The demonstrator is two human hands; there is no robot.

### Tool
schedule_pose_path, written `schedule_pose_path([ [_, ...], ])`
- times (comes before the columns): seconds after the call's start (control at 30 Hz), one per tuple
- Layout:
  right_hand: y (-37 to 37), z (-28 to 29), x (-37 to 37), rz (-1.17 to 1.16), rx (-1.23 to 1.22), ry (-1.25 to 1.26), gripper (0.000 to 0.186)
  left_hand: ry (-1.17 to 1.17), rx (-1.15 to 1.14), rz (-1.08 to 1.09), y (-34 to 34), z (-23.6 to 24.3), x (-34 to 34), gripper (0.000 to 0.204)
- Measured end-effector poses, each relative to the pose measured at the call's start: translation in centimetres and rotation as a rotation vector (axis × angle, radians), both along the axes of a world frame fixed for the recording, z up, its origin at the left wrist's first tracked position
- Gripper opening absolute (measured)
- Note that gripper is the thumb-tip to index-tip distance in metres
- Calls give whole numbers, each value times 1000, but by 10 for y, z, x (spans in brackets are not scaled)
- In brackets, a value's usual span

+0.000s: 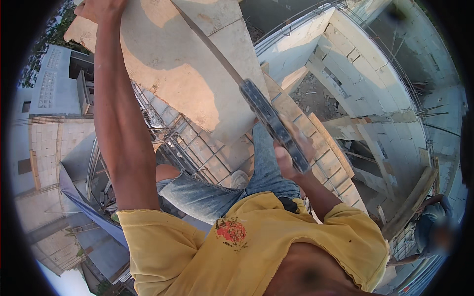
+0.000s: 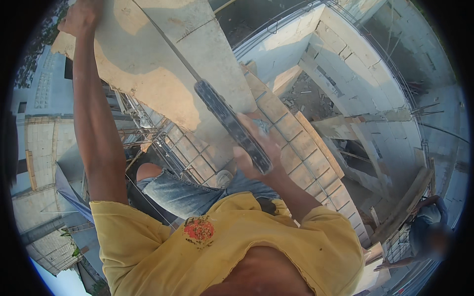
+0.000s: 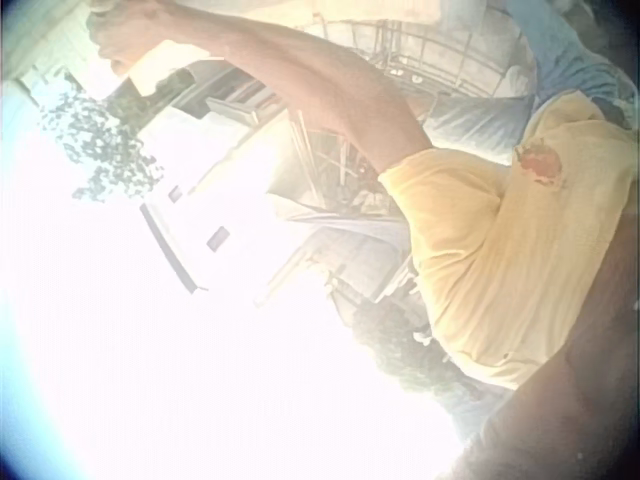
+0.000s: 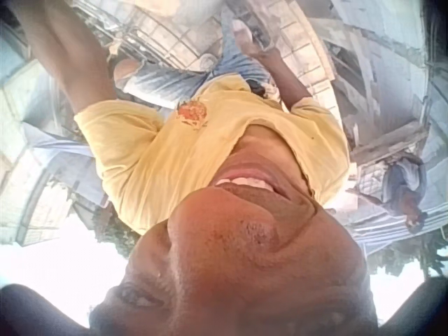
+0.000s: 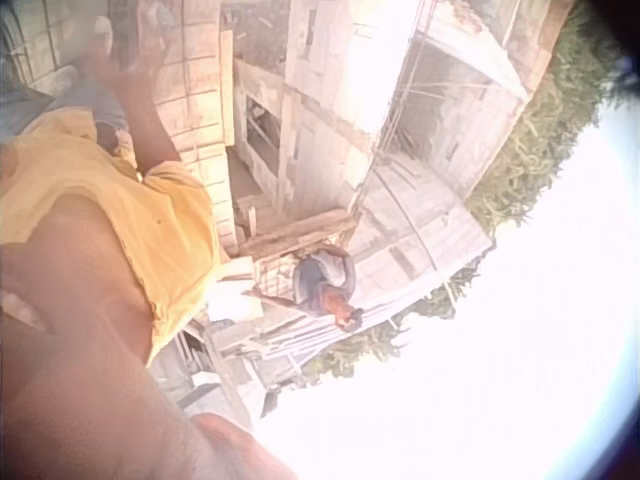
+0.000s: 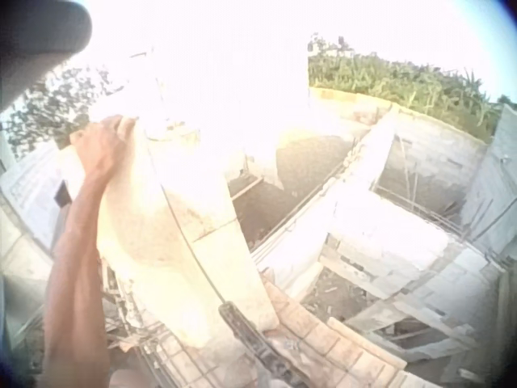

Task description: Installing wooden molding or support structures on top of a concrete wall using a saw and hammer.

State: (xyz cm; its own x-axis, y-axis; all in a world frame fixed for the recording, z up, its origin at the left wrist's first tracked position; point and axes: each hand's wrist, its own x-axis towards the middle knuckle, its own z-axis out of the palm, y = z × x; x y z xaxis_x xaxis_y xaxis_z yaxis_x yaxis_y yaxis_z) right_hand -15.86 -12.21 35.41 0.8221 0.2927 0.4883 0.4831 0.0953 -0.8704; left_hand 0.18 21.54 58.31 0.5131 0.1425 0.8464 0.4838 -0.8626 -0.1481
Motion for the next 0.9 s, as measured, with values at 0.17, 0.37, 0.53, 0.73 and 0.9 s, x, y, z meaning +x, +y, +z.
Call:
schedule_pose_path([
  [0.17,121,57,115,19,164,-29,43,72,-202,21,6,-4,18,43],
  [0.37,-28,-40,-38,-91,-216,-21,62,-257,-774,-46,134,-37,53,44],
  [0.53,-9,8,-13,-4,169,145,61,51,-48,67,11,12,-1,44],
  [0.73,164,65,124,-16,264,-76,46,189,-173,145,65,1,17,64],
  [0.9,63,0,31,-44,43,-55,51,50,-25,115,17,4,6,44],
])
